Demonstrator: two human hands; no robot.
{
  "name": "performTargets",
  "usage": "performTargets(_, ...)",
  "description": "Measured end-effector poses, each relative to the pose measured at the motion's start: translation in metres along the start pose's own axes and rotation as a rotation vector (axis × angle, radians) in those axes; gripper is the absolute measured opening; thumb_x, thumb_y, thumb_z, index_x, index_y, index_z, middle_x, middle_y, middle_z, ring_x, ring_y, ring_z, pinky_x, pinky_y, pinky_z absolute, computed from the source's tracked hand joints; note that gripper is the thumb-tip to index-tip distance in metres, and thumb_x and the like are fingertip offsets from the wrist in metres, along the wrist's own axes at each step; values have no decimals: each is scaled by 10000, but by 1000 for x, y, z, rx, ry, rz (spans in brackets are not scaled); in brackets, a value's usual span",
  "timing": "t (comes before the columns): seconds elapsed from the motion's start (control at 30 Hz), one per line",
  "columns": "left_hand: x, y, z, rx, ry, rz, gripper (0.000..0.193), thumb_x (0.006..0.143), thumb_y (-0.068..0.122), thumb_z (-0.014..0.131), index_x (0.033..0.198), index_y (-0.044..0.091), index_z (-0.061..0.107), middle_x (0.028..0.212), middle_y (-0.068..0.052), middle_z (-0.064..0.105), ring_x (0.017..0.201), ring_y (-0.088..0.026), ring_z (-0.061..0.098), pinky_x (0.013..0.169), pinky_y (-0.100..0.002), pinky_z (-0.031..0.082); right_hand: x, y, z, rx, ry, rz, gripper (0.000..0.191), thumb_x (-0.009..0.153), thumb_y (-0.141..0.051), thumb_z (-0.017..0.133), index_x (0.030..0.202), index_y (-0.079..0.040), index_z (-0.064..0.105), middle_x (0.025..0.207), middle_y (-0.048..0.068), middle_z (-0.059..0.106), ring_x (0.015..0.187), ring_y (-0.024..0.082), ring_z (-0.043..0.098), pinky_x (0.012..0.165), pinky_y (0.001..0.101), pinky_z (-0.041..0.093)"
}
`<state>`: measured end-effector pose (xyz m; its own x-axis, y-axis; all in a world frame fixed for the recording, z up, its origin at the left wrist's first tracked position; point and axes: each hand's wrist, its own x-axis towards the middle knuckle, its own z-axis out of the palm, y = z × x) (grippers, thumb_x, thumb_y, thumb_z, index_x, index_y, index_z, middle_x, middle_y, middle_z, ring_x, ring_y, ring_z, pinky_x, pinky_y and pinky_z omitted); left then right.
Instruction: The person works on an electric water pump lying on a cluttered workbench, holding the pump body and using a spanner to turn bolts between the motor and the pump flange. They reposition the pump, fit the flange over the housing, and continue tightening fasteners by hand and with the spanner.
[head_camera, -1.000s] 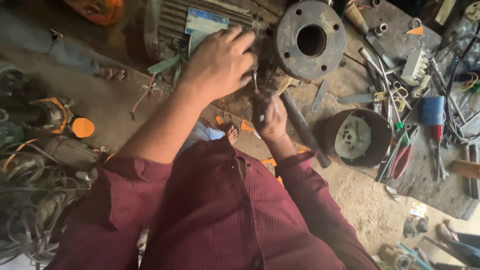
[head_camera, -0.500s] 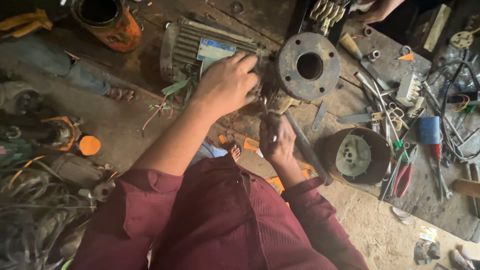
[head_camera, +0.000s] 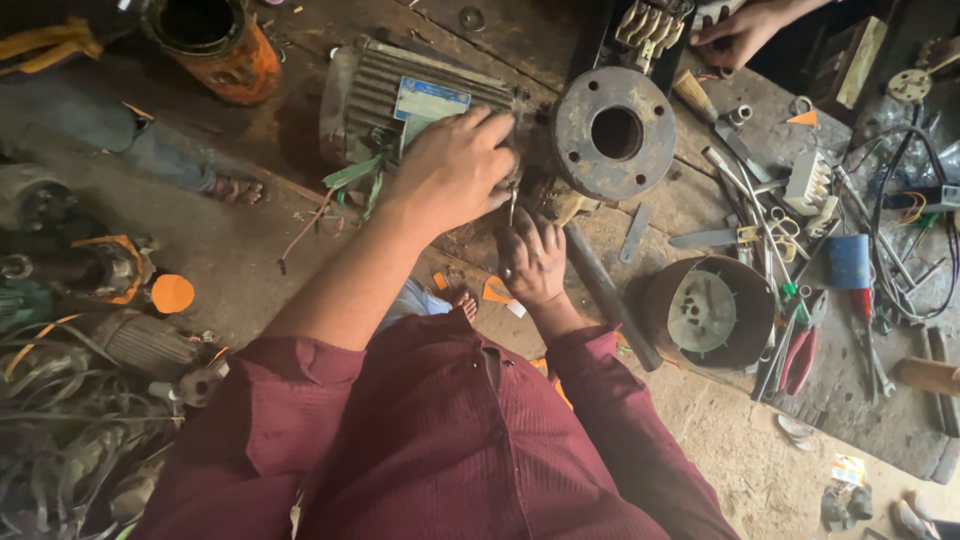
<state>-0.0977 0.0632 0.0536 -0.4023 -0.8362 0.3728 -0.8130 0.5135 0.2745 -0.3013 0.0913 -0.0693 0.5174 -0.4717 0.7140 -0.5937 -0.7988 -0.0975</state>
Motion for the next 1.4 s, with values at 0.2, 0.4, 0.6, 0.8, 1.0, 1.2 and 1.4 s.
performTargets(0.2,-2,-5,6,-1,49,18,113,760,67,699,869,34,696,1179,-141,639,1122,-326,620,886,-439,550,57,8,-15,112,-335,532,478,947,-116,711,1386,4,565,988,207,708,851,400,681,706,476,535)
performTargets(0.4,-6,-6,1,-17,42,18,92,775,80,711,864,65,692,1081,-124,623,1108,-335,617,896,-450,538,48,-18,-47,250,95,424,184,1001,-14,638,1168,-93,642,1137,186,715,998,347,723,824,406,587)
performTargets(0.6,1,-1,-5,-19,-12,-14,259,709,261,847,808,68,705,1083,-113,612,1104,-320,605,867,-457,525,17,-16,-48,241,-66,199,277,876,3,688,1145,-34,637,1056,165,642,957,375,638,842,460,516)
performTargets(0.8,2,3,-6,15,-15,-26,263,701,279,861,792,79,716,1091,-102,610,1109,-312,605,864,-451,530,14,-4,-28,72,-67,-18,323,790,-23,729,1095,-60,630,1123,158,645,976,357,627,807,479,486)
performTargets(1.0,-3,-4,6,51,-2,-11,132,749,160,806,811,91,712,1120,-89,623,1142,-285,620,907,-413,542,32,-6,-26,214,-98,199,264,997,37,636,1251,-23,598,1092,163,640,910,361,653,755,454,546)
performTargets(1.2,0,-11,5,-125,-7,-55,129,800,120,708,909,50,709,1083,-114,631,1118,-319,618,900,-437,534,82,-10,-22,111,-43,480,230,1025,4,641,1252,-18,611,1022,174,680,892,366,668,730,471,532)
performTargets(1.4,-2,-4,3,81,64,13,151,757,187,795,842,99,706,1163,-104,635,1177,-309,610,924,-435,534,48,-17,-54,245,-6,288,173,953,27,669,1099,-26,594,1024,184,637,920,374,631,810,478,519)
